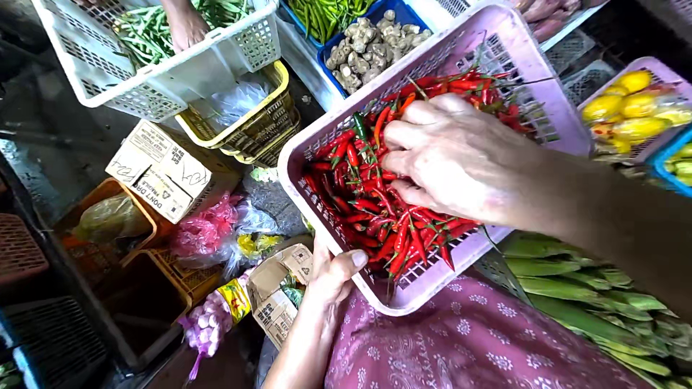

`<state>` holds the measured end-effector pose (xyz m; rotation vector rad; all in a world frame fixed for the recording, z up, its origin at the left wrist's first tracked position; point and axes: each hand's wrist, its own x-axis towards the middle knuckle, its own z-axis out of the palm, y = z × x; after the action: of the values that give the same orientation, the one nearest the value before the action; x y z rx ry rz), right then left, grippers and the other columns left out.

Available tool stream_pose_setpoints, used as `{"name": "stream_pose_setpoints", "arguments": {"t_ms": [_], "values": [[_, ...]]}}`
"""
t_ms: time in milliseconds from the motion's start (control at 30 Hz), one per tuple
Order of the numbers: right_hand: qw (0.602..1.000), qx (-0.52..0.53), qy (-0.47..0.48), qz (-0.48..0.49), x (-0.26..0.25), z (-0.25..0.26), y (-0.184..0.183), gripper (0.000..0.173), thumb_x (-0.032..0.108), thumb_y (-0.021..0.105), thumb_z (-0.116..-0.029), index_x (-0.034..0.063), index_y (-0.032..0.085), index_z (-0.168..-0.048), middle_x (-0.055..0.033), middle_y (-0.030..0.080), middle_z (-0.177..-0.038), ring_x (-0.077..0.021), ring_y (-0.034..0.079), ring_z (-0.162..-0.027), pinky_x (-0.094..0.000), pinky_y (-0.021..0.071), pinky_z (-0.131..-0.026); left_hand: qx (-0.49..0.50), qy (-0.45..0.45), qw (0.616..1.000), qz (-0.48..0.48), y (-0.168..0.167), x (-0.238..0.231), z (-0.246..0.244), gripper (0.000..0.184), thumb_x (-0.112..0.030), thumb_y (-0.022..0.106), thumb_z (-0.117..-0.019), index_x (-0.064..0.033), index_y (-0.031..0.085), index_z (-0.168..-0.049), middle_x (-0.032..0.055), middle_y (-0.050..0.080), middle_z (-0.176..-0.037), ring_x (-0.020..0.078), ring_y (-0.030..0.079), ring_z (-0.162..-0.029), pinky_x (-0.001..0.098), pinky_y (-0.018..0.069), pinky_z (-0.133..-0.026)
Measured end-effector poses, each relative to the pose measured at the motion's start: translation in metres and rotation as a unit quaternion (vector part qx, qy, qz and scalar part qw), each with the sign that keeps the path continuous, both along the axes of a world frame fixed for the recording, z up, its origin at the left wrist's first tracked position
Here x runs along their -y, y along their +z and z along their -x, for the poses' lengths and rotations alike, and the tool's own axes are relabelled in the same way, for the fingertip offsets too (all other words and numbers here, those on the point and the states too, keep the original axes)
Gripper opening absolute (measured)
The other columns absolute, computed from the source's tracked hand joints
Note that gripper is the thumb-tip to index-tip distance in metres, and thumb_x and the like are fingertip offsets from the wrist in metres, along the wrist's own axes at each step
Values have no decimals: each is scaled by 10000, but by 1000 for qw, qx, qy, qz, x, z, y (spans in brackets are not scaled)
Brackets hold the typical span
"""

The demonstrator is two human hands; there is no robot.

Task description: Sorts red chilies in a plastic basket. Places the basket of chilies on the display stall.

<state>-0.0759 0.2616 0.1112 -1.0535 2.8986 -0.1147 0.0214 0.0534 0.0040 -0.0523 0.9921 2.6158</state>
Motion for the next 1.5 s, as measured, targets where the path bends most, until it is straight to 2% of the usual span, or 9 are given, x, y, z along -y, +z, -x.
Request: {"name": "stream_pose_setpoints", "arguments": {"t_ms": [267, 433, 600, 833, 1033, 1100, 1233, 1400, 1500], "values": [[998, 35, 9, 61, -11, 1, -1, 68, 93, 688, -849, 89, 720, -789, -69, 648, -827, -309, 613, -898, -494, 443, -808, -15, -24, 1000, -11, -4, -3, 1, 606, -157, 847, -781, -174, 531, -1297, -63, 749, -1115, 44, 714, -1029, 267, 597, -907], [981, 72, -3, 181, -47, 3, 14, 192, 216, 545, -888, 185, 735, -880, 52, 670, -841, -138, 605, -863, -364, 480, -753, -29, -27, 999, -23, -6, 3, -1, 452, -162, 806, -839, -177, 633, -1257, -35, 765, -1107, 50, 725, -1013, 265, 595, -914], [994, 9, -51, 93, -43, -9, 17, 200, 197, 562, -889, 118, 722, -801, -58, 625, -796, -300, 609, -845, -498, 435, -738, -30, -16, 999, -20, -3, 4, 1, 457, -163, 821, -818, -174, 642, -1238, -26, 768, -1092, 64, 731, -1004, 274, 602, -902], [995, -28, 11, 98, -5, -7, -5, 256, 106, 563, -920, 151, 794, -1022, -73, 690, -1122, -353, 576, -1108, -561, 389, -956, -23, -6, 1000, -12, 1, 1, -2, 404, -156, 816, -810, -171, 668, -1185, -36, 775, -1049, 47, 735, -965, 255, 607, -869], [998, 0, 44, 49, -9, -18, 17, 219, 102, 592, -887, 87, 702, -699, -61, 644, -799, -300, 610, -905, -514, 410, -878, -46, -23, 998, -40, -3, 2, -6, 396, -132, 784, -847, -176, 676, -1225, -33, 768, -1109, 46, 721, -1027, 254, 589, -917], [997, -12, 36, 69, -1, -13, 24, 192, 158, 576, -899, 83, 727, -808, -80, 654, -881, -306, 615, -916, -496, 430, -803, -48, -34, 997, -49, -3, 1, -5, 401, -118, 778, -852, -174, 668, -1233, -32, 767, -1118, 46, 721, -1031, 255, 589, -920], [997, 24, 7, 67, 37, -6, 0, 293, 155, 625, -932, 33, 705, -1186, -145, 684, -1091, -350, 616, -1086, -532, 449, -908, -10, -31, 999, -26, 4, -6, -9, 419, -145, 820, -802, -167, 660, -1188, -33, 771, -1062, 50, 729, -988, 259, 600, -891], [984, 80, 99, 121, 17, -25, -20, 201, 120, 524, -972, 143, 723, -996, -33, 651, -953, -259, 598, -1034, -417, 458, -856, 12, -19, 1000, -16, 0, -6, -13, 421, -166, 832, -787, -176, 664, -1173, -49, 772, -1032, 35, 729, -958, 250, 605, -864], [985, 83, 122, 86, -16, -43, -9, 342, 108, 409, -1002, 176, 743, -974, 13, 675, -987, -215, 608, -1074, -426, 448, -965, -5, -16, 1000, -22, -1, 0, -10, 387, -168, 818, -809, -175, 687, -1173, -34, 774, -1046, 46, 730, -972, 257, 602, -875]]}}
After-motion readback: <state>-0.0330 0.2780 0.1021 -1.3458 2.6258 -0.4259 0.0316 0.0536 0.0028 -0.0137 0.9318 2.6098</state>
